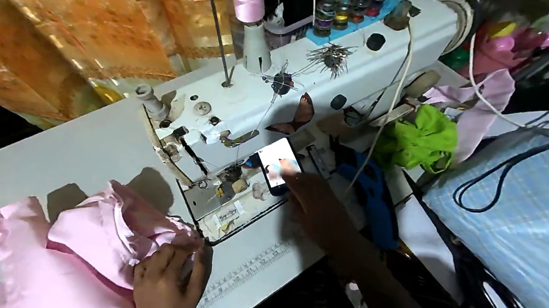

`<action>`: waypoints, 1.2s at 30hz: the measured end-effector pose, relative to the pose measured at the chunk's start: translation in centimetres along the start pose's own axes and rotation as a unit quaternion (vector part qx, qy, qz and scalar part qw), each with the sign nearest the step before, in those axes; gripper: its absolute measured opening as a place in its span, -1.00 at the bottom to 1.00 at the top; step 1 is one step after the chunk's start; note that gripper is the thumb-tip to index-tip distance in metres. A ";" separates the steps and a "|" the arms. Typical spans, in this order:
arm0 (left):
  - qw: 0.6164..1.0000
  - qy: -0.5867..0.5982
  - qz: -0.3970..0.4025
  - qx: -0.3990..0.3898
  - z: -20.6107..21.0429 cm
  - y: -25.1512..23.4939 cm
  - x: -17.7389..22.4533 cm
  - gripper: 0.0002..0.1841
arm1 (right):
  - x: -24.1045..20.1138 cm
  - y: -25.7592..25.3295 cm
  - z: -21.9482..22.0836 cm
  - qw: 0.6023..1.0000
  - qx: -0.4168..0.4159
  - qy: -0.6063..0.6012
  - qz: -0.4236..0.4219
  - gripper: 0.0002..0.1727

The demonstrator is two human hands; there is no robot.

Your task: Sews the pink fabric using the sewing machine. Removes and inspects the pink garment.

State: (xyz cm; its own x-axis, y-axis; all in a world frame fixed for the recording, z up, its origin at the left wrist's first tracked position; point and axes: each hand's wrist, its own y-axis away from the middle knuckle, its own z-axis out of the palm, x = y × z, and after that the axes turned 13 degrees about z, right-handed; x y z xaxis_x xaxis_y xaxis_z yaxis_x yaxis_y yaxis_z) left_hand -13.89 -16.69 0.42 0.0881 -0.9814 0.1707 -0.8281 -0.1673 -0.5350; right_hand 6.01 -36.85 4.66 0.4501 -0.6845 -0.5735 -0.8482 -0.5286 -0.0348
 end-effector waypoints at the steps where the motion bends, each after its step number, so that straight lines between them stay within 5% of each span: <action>1: 1.000 -0.007 -0.001 0.005 0.1 0.0 0.1 -0.53 | -0.3 -2.1 0.2 1.000 -0.009 0.004 0.027 -0.52; 10: 0.999 -0.026 -0.003 0.020 0.7 0.1 -0.4 -0.52 | -1.2 -10.4 0.4 0.985 0.069 0.099 0.126 -0.67; 17: 0.999 -0.028 -0.006 0.017 0.7 -0.2 -0.5 -0.53 | -1.4 -10.4 0.1 0.982 0.038 0.117 0.144 -0.66; 22: 0.999 -0.029 -0.005 0.026 0.6 -0.1 -0.5 -0.52 | 0.0 -6.6 -0.7 0.993 0.088 0.056 0.051 -0.69; 30: 0.961 0.256 -0.052 0.091 -1.4 -0.5 -0.9 -0.73 | 0.8 -1.8 -1.6 0.997 0.007 0.031 0.074 -0.68; 36: 0.940 0.317 -0.066 0.111 -1.7 -0.5 -1.1 -0.82 | 0.6 -1.4 -1.8 0.996 -0.011 0.046 0.078 -0.58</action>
State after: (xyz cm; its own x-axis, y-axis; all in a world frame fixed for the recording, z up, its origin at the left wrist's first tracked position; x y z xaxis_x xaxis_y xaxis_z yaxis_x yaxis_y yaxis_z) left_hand -14.56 -15.32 1.92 -0.2228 -0.7096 0.6685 -0.6910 -0.3688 -0.6217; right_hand 7.99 -37.40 5.86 0.3381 -0.8022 -0.4922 -0.9038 -0.4226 0.0680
